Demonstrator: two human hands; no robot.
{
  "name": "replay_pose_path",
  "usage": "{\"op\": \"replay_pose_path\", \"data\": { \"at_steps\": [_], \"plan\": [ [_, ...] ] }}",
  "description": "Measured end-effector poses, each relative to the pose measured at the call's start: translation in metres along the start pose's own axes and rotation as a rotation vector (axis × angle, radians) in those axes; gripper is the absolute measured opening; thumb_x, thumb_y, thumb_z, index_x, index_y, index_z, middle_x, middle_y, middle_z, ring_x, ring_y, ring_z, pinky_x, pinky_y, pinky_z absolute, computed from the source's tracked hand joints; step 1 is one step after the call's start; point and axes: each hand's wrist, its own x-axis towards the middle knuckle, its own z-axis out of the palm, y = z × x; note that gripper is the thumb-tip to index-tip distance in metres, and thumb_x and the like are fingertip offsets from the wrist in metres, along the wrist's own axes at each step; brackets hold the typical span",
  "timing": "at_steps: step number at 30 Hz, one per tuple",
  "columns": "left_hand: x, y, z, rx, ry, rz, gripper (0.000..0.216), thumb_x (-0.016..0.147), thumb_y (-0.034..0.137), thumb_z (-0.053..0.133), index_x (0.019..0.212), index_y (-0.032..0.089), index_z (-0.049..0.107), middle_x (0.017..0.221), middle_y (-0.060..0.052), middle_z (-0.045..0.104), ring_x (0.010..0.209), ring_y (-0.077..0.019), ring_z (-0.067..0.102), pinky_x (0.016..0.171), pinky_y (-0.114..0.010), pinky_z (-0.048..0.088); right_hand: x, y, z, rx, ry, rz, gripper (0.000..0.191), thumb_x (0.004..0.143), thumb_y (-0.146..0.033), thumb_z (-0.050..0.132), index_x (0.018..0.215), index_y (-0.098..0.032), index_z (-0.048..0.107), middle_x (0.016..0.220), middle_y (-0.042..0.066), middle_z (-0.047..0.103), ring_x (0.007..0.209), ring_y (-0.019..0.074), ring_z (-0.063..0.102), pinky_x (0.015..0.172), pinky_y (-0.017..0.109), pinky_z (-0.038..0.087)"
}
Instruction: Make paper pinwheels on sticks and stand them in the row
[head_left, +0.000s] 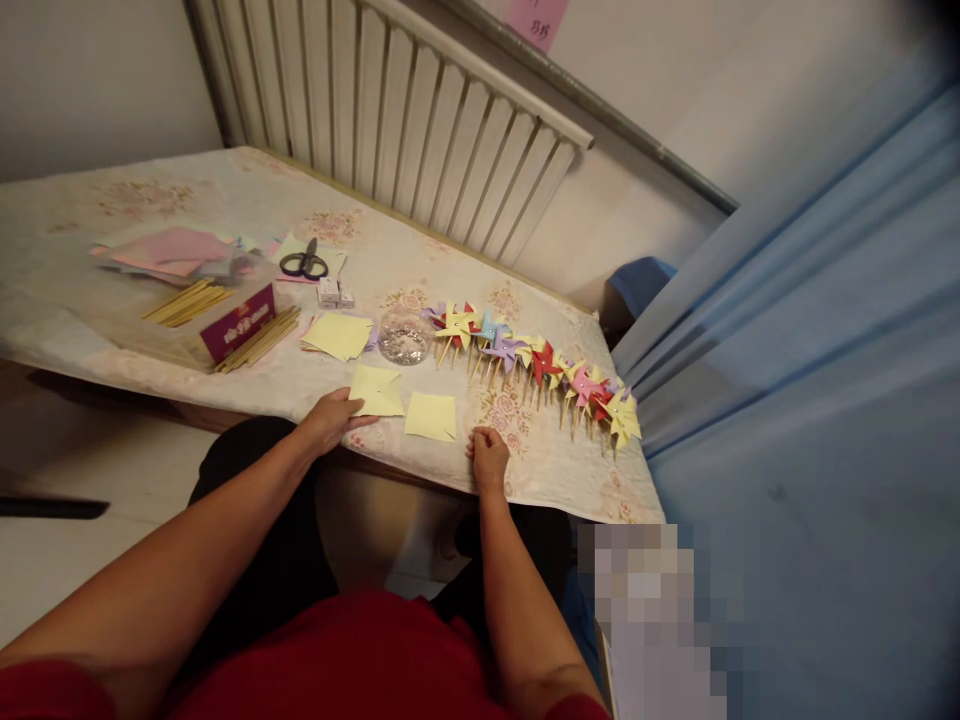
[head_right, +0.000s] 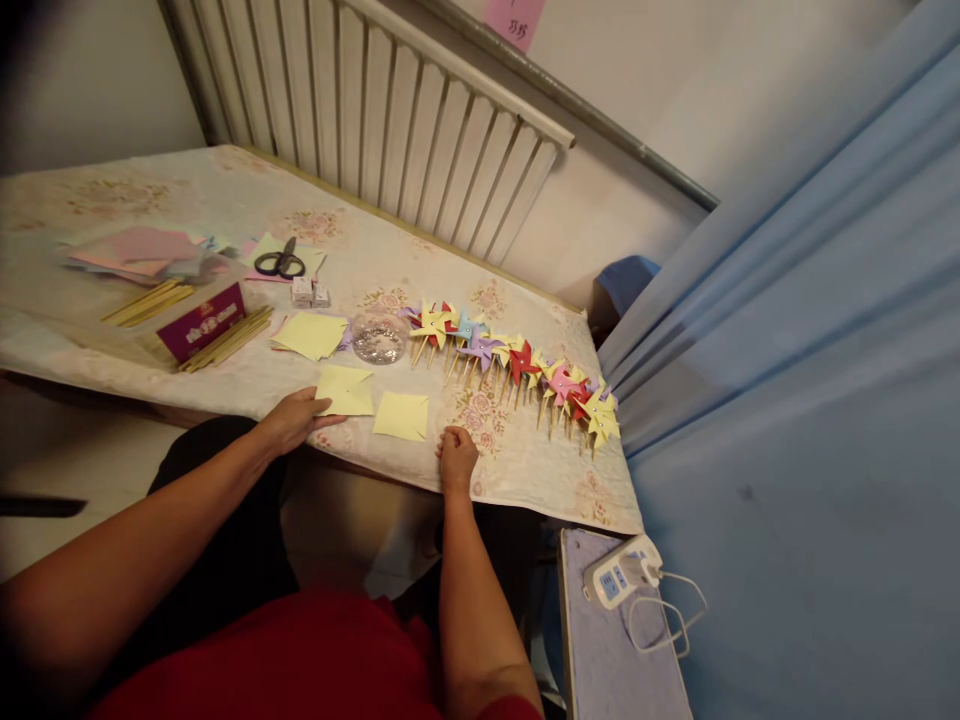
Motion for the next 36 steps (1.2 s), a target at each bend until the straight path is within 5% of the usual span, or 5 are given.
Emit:
{"op": "replay_pose_path", "data": {
  "at_steps": [29, 36],
  "plan": [
    [-0.0052, 0.0039, 0.003, 0.054, 0.004, -0.016, 0.018, 0.079, 0.0, 0.062, 0.091, 0.012, 0.067, 0.109, -0.01, 0.071, 0.098, -0.0197, 0.07, 0.09, -0.036, 0.061, -0.0011, -0.0021, 0.0008, -0.03, 0.002, 0.005, 0.025, 0.068, -0.033, 0.053, 0.083, -0.018, 0.066, 0.069, -0.001, 0.067, 0.055, 0.0115, 0.058, 0.049, 0.022, 0.05],
    [-0.0074, 0.0062, 0.0045, 0.006, 0.014, -0.01, 0.02, 0.076, -0.006, 0.062, 0.088, 0.009, 0.066, 0.102, -0.011, 0.072, 0.089, -0.0176, 0.07, 0.081, -0.034, 0.064, -0.0019, -0.0037, 0.0012, -0.033, 0.003, 0.015, 0.024, 0.069, -0.032, 0.052, 0.083, -0.018, 0.066, 0.069, 0.0, 0.067, 0.056, 0.0124, 0.059, 0.05, 0.023, 0.05]
  ]
}}
